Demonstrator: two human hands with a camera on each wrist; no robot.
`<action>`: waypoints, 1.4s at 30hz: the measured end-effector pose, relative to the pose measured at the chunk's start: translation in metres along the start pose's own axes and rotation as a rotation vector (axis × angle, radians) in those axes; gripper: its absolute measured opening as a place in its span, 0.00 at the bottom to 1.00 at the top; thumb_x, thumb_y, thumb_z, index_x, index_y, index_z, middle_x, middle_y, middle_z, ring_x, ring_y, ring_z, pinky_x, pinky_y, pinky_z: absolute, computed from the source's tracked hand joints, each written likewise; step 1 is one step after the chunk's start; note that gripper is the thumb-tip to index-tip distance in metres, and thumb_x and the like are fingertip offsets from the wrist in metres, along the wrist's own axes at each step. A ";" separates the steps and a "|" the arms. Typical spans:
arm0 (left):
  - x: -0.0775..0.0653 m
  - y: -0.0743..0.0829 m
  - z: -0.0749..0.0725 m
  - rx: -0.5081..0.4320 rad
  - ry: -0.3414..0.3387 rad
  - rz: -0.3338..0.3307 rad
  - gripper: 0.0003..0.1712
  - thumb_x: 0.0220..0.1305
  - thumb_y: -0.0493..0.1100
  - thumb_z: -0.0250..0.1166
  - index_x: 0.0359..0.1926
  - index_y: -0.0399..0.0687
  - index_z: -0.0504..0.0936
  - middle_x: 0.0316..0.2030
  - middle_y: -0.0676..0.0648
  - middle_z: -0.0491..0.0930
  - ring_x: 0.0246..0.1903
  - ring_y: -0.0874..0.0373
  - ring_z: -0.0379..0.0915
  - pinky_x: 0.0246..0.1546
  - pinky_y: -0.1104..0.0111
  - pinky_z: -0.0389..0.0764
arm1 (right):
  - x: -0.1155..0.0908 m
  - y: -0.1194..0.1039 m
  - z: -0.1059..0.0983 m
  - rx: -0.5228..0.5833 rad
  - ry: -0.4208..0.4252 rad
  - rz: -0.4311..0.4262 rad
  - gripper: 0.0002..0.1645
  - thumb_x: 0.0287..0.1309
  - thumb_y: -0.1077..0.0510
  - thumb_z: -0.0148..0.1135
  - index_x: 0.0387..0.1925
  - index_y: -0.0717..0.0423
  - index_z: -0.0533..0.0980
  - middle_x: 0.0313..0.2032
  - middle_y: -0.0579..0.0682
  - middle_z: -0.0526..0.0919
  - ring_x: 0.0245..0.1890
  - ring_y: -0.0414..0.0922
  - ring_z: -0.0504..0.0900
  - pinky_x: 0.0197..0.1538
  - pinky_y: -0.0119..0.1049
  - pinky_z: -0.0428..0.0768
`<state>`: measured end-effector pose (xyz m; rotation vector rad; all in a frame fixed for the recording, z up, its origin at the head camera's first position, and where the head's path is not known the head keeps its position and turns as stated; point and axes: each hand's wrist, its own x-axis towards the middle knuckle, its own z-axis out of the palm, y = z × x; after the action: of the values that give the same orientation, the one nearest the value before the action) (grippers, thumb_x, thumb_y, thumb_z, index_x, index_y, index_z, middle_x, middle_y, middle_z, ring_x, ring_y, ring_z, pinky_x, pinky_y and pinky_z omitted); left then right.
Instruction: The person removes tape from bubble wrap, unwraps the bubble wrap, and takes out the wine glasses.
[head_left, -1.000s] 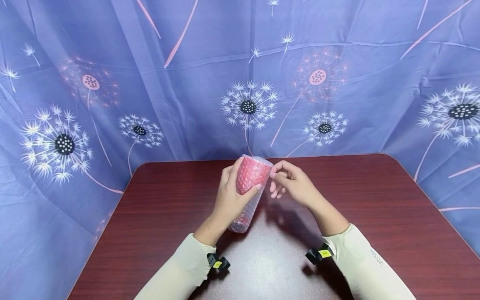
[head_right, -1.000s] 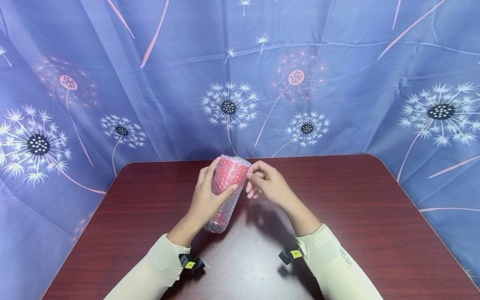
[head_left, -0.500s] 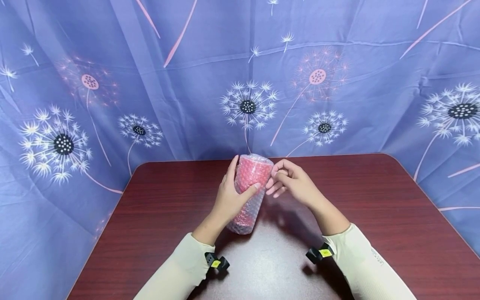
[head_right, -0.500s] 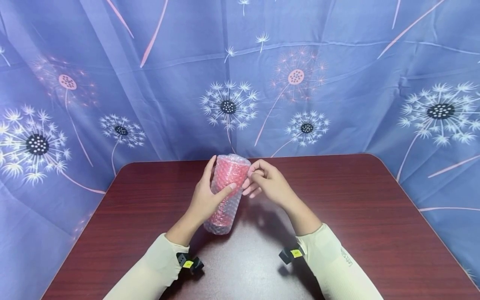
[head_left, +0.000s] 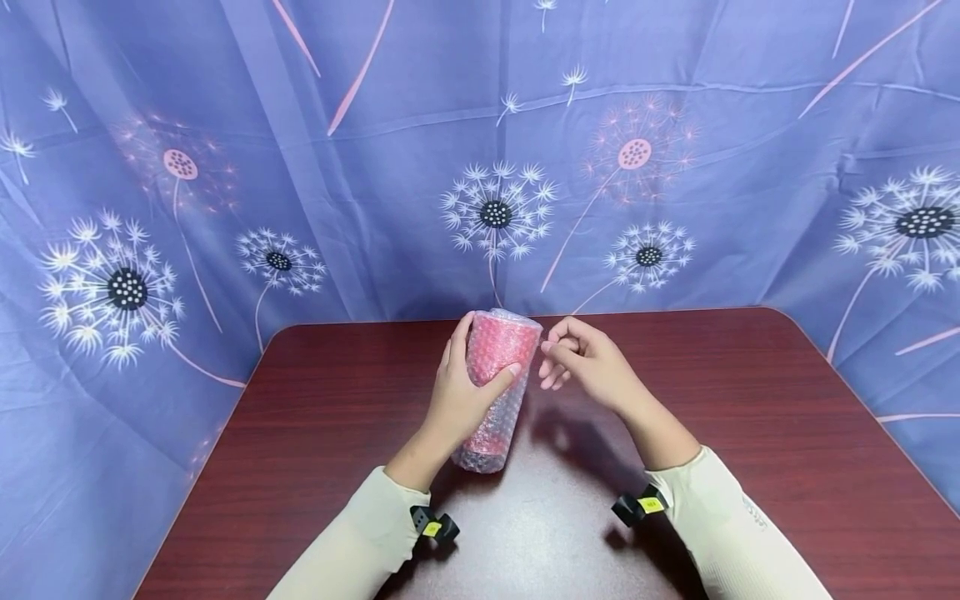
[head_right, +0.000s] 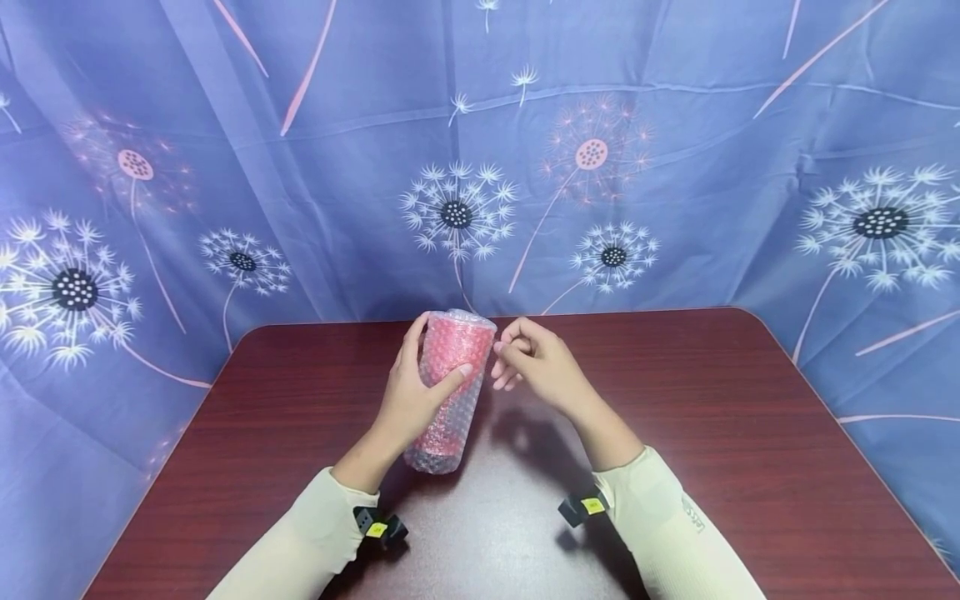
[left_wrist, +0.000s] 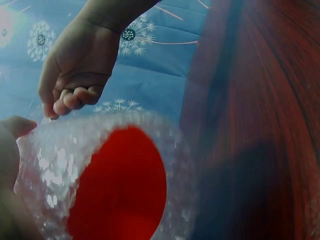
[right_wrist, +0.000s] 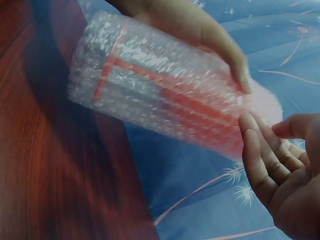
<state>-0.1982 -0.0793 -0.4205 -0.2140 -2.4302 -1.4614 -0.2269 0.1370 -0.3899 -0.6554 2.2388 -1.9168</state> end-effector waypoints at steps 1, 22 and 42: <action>0.000 0.000 0.000 0.003 0.006 0.000 0.56 0.54 0.63 0.74 0.78 0.72 0.52 0.72 0.48 0.65 0.65 0.48 0.70 0.63 0.49 0.75 | 0.000 0.000 0.000 -0.004 0.000 0.000 0.08 0.72 0.61 0.55 0.41 0.66 0.70 0.26 0.60 0.85 0.24 0.56 0.88 0.31 0.50 0.86; 0.001 -0.005 0.000 0.068 0.061 0.009 0.57 0.54 0.61 0.75 0.78 0.71 0.51 0.66 0.47 0.68 0.57 0.46 0.75 0.56 0.49 0.79 | -0.001 -0.001 0.001 -0.120 0.016 0.012 0.12 0.69 0.56 0.62 0.36 0.59 0.70 0.18 0.51 0.78 0.15 0.43 0.76 0.21 0.37 0.78; 0.001 -0.005 0.001 0.116 0.087 0.053 0.58 0.52 0.60 0.77 0.78 0.71 0.53 0.63 0.47 0.70 0.54 0.47 0.77 0.51 0.51 0.82 | -0.002 -0.004 0.001 -0.031 -0.041 0.040 0.13 0.73 0.61 0.54 0.52 0.65 0.68 0.37 0.68 0.87 0.29 0.52 0.89 0.35 0.45 0.87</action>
<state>-0.2011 -0.0808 -0.4249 -0.1846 -2.4110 -1.2763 -0.2239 0.1362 -0.3868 -0.6439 2.2440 -1.8364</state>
